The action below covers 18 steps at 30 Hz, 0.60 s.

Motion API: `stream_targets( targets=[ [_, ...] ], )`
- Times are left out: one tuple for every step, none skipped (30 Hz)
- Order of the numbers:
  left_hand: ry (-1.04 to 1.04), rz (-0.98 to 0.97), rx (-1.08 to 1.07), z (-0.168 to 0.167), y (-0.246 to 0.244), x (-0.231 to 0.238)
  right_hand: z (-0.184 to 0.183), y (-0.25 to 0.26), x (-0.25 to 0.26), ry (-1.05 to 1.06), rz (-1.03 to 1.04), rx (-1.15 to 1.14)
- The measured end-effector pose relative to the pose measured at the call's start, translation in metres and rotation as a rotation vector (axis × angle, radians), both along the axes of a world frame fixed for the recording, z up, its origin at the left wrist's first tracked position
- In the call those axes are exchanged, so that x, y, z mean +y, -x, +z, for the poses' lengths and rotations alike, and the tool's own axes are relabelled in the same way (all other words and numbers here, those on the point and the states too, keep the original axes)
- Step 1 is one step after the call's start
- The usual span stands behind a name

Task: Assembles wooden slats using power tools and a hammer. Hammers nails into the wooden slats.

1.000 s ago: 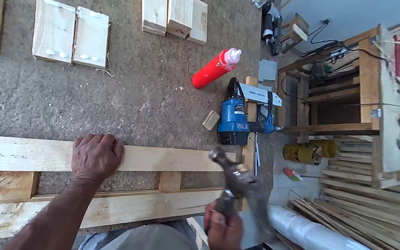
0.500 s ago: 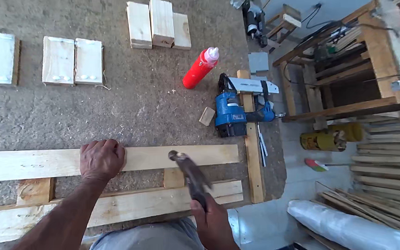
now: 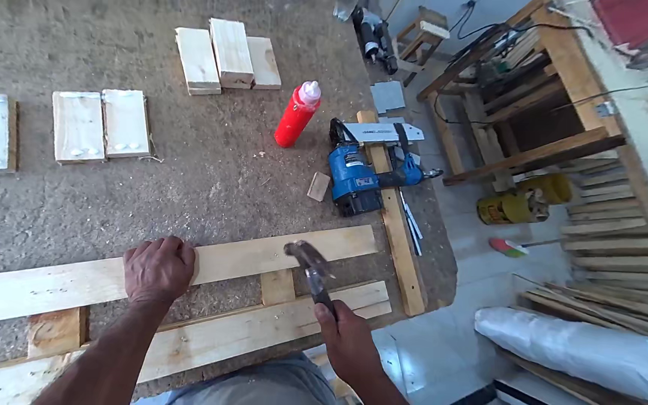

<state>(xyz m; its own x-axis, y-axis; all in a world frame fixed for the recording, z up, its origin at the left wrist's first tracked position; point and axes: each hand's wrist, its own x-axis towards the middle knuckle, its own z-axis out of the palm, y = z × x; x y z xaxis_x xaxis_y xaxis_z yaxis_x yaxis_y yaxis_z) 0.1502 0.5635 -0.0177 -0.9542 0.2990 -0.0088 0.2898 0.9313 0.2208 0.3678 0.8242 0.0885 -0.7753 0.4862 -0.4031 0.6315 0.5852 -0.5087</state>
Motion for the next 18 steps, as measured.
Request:
stream_targets(
  targets=[
    [0.016,0.009,-0.027,0.001,-0.002,-0.001,-0.006,-0.005,-0.005,-0.026,-0.002,0.095],
    [0.026,0.015,-0.048,0.003,-0.003,-0.001,-0.013,-0.008,-0.008,-0.026,-0.004,0.109],
    [0.028,0.015,-0.055,0.005,-0.002,0.000,-0.018,-0.006,-0.008,0.015,-0.003,0.015],
    [0.029,0.003,-0.065,0.007,-0.002,0.000,-0.019,-0.002,-0.005,0.098,-0.007,-0.136],
    [0.031,-0.029,-0.072,0.009,-0.001,-0.002,-0.018,0.001,-0.002,0.171,-0.026,-0.197],
    [0.025,-0.072,-0.064,0.008,0.003,-0.004,-0.013,0.004,0.003,0.250,-0.061,-0.181],
    [0.014,-0.107,-0.065,0.008,0.005,-0.008,-0.003,0.005,0.007,0.362,-0.105,-0.147],
    [0.007,-0.137,-0.093,0.009,0.004,-0.017,0.010,0.001,0.006,0.475,-0.162,-0.090],
    [0.006,-0.158,-0.118,0.012,0.006,-0.023,0.022,-0.005,0.006,0.546,-0.218,-0.009],
    [0.007,-0.167,-0.137,0.014,0.013,-0.027,0.035,-0.012,0.007,0.584,-0.265,0.086],
    [0.004,-0.170,-0.146,0.014,0.020,-0.033,0.045,-0.019,0.010,0.601,-0.295,0.182],
    [0.003,-0.169,-0.154,0.014,0.027,-0.042,0.053,-0.027,0.013,0.609,-0.311,0.273],
    [0.014,-0.174,-0.167,0.014,0.035,-0.052,0.058,-0.035,0.018,0.603,-0.304,0.343],
    [0.025,-0.186,-0.163,0.011,0.042,-0.064,0.063,-0.042,0.023,0.577,-0.283,0.372],
    [0.034,-0.204,-0.132,0.007,0.049,-0.074,0.067,-0.049,0.029,0.541,-0.262,0.361],
    [0.037,-0.212,-0.107,0.005,0.052,-0.081,0.069,-0.054,0.034,0.490,-0.242,0.316],
    [0.045,-0.204,-0.083,0.005,0.052,-0.082,0.070,-0.058,0.039,0.430,-0.221,0.249],
    [0.054,-0.181,-0.064,0.007,0.048,-0.078,0.072,-0.062,0.043,0.378,-0.207,0.167]
  ],
)
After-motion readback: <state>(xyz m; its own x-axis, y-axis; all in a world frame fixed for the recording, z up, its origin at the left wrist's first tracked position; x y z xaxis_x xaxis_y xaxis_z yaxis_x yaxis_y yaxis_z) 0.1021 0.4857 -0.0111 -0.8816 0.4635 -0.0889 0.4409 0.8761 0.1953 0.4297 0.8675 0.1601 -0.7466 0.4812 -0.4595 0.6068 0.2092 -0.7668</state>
